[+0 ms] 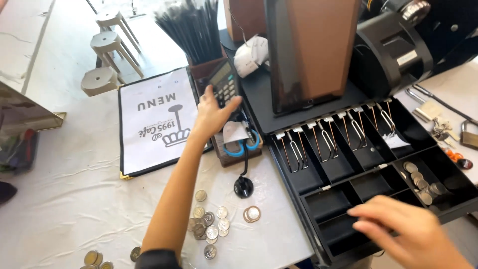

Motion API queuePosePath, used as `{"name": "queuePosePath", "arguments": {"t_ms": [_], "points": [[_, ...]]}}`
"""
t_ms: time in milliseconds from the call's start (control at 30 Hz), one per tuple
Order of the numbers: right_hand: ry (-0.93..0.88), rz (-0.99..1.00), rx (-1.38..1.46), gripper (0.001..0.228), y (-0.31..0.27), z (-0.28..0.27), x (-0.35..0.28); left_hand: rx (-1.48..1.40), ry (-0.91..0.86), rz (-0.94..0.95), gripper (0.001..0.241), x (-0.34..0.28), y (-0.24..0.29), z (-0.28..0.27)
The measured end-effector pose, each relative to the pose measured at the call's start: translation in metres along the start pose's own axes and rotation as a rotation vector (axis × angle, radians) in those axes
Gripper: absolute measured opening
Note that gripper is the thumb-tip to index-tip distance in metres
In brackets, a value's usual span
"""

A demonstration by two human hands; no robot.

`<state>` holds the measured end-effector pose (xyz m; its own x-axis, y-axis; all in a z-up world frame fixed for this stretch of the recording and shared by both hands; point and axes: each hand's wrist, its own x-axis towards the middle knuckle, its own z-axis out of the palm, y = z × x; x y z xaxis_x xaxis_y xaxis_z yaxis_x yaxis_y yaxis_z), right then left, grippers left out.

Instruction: Counting and sorting coins from a cash register at a cafe counter.

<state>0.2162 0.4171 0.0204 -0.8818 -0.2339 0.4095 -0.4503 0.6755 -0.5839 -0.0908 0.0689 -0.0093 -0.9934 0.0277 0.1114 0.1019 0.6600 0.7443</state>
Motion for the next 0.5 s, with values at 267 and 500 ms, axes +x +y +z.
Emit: {"name": "queuePosePath", "arguments": {"t_ms": [267,500], "points": [[-0.126,-0.034,0.189,0.019,0.002,0.056,-0.018,0.402,0.193,0.408,0.085,-0.007,-0.017,0.051],[-0.287,0.015,0.289,0.014,-0.054,0.105,0.018,-0.299,0.131,0.145,0.058,-0.019,0.026,-0.019]]}}
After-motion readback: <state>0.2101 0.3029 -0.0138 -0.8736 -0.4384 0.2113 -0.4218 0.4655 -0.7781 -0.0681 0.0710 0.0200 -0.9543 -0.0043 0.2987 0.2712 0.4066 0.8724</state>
